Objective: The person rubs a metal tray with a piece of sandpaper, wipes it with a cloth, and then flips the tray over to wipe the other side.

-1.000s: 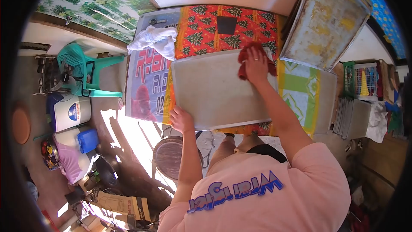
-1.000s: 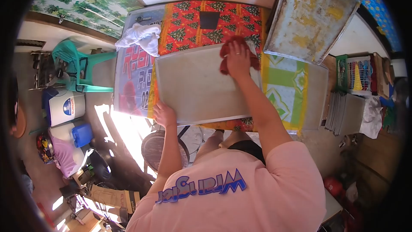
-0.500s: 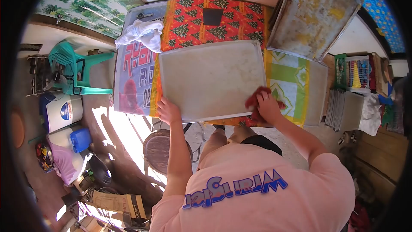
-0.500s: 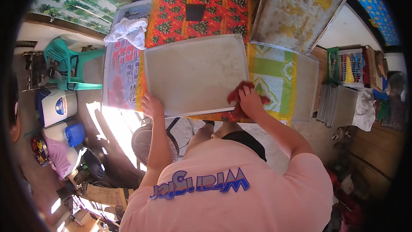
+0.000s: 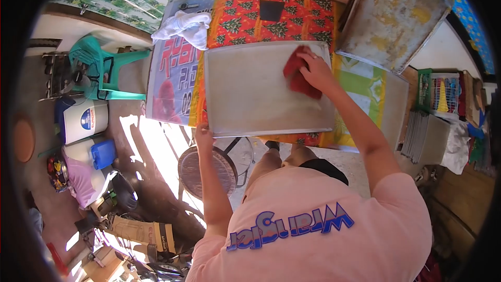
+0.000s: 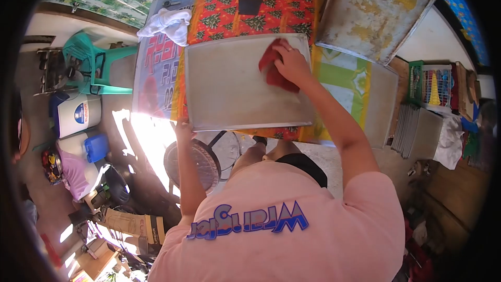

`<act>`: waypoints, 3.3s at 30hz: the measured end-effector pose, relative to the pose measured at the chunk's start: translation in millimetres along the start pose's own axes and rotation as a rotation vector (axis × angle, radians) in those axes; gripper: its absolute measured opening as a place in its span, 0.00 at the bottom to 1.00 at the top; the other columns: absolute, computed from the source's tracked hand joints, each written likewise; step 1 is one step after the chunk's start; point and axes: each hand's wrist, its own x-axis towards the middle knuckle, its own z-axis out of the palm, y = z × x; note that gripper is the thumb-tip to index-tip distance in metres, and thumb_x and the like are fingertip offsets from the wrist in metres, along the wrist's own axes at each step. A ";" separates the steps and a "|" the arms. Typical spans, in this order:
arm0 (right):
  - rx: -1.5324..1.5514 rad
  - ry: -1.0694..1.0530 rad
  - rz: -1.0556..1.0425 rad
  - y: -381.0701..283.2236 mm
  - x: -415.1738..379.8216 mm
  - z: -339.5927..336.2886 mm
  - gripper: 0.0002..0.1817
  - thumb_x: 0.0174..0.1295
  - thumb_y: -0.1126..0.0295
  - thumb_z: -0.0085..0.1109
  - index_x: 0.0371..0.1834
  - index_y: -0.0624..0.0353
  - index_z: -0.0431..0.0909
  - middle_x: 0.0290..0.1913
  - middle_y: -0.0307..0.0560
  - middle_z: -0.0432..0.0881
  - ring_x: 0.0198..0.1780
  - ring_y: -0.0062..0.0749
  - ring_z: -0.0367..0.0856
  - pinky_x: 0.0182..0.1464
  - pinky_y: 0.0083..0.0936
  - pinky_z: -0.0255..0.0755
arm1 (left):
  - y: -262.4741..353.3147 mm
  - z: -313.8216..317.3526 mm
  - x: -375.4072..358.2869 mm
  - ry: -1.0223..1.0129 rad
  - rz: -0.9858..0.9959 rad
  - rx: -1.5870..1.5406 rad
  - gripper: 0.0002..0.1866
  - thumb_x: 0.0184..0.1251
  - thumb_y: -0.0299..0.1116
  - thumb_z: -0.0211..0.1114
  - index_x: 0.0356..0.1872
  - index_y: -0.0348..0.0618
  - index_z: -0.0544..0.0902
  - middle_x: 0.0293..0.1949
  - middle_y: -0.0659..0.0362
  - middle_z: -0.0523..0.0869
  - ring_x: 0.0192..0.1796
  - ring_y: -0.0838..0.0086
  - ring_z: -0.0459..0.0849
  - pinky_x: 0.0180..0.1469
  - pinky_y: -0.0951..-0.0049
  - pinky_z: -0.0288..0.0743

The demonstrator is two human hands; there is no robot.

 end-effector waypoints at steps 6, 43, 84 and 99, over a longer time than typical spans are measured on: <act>-0.291 0.395 0.076 -45.6 68.0 130.5 0.44 0.59 0.46 0.58 0.74 0.61 0.55 0.73 0.66 0.56 0.73 0.63 0.54 0.73 0.56 0.46 | -13.3 -5.1 2.9 -0.111 0.062 -0.213 0.20 0.55 0.14 0.58 0.51 0.34 0.77 0.31 0.53 0.81 0.25 0.70 0.84 0.23 0.77 0.81; -0.288 -0.122 -0.233 15.7 -186.0 -33.1 0.10 0.48 0.72 0.57 0.33 0.51 0.84 0.36 0.41 0.84 0.43 0.39 0.79 0.44 0.35 0.75 | -21.5 -1.4 12.9 -0.043 -0.005 -0.183 0.13 0.57 0.17 0.61 0.45 0.37 0.77 0.31 0.56 0.82 0.26 0.74 0.82 0.23 0.77 0.78; -0.709 0.105 0.357 27.4 -39.0 15.6 0.27 0.59 0.66 0.51 0.66 0.45 0.71 0.55 0.49 0.74 0.53 0.49 0.74 0.48 0.50 0.70 | 5.9 -6.0 4.8 -0.136 -0.079 0.022 0.25 0.58 0.18 0.56 0.59 0.46 0.76 0.38 0.50 0.81 0.32 0.65 0.86 0.27 0.67 0.81; -0.391 0.284 0.232 42.7 -98.3 26.7 0.30 0.52 0.65 0.59 0.63 0.37 0.74 0.64 0.45 0.69 0.60 0.47 0.66 0.58 0.47 0.61 | 217.4 278.3 12.9 -0.487 0.749 0.309 0.19 0.54 0.39 0.69 0.46 0.43 0.81 0.43 0.47 0.86 0.48 0.52 0.83 0.51 0.58 0.76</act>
